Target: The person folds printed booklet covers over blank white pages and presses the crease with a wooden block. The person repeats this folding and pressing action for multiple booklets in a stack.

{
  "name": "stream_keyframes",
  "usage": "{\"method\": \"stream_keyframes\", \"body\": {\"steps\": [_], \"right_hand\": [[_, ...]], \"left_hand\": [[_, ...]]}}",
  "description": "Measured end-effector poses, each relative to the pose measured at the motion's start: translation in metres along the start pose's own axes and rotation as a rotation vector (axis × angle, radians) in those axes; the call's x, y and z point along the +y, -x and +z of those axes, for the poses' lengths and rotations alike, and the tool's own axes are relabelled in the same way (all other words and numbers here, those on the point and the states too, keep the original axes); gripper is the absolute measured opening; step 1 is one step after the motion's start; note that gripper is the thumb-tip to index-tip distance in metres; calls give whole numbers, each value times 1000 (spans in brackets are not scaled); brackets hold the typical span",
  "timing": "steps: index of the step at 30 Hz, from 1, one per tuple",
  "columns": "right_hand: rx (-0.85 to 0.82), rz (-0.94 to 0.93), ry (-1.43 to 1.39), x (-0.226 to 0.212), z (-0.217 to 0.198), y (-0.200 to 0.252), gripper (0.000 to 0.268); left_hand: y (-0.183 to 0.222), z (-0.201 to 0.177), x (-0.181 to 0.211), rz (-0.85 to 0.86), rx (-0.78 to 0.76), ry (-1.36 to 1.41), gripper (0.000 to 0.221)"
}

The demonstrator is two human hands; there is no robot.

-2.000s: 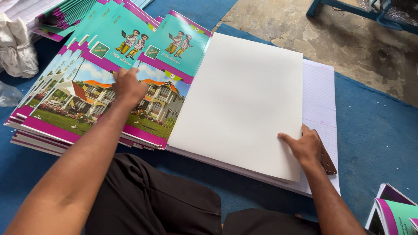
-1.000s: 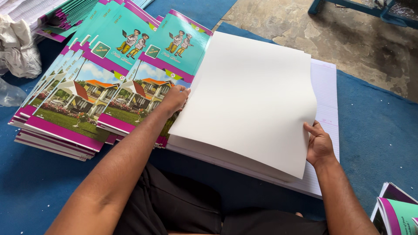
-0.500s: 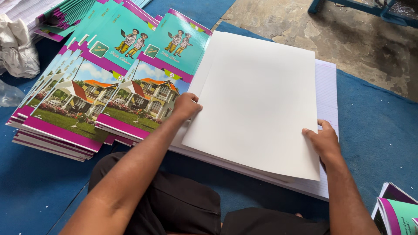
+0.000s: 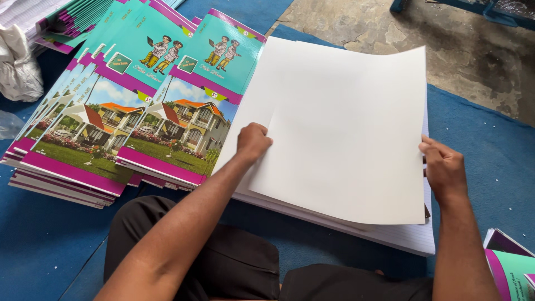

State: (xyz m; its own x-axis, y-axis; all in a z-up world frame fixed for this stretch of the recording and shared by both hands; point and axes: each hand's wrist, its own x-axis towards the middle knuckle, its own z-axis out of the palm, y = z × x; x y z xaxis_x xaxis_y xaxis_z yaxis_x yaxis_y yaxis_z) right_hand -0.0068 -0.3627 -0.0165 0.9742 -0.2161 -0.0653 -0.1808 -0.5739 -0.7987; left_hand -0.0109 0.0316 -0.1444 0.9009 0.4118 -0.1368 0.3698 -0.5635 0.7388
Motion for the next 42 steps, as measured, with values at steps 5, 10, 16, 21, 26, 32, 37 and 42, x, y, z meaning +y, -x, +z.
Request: {"method": "stream_keyframes", "body": {"steps": [5, 10, 16, 21, 26, 32, 37, 42], "right_hand": [[-22, -194, -15, -19, 8, 11, 49], [-59, -298, 96, -25, 24, 14, 57], [-137, -465, 172, -22, 45, 17, 58], [-172, -647, 400, -22, 64, 12, 59], [-170, -751, 553, -28, 94, 10, 58], [-121, -899, 651, -46, 130, 12, 54], [-102, -968, 712, -57, 157, 17, 52], [-84, -1032, 779, -63, 183, 16, 50]], "left_hand": [[7, 8, 10, 70, -14, -111, 21], [12, 6, 16, 145, 11, -207, 10], [17, 15, 33, 164, -9, -441, 17], [12, 19, 31, 256, -54, -389, 36], [-2, 24, 20, 234, -65, -137, 60], [-15, 18, 13, 125, -143, -6, 56], [-26, 6, 18, -32, -301, 346, 60], [-37, 0, 20, -122, -408, 500, 60]]}}
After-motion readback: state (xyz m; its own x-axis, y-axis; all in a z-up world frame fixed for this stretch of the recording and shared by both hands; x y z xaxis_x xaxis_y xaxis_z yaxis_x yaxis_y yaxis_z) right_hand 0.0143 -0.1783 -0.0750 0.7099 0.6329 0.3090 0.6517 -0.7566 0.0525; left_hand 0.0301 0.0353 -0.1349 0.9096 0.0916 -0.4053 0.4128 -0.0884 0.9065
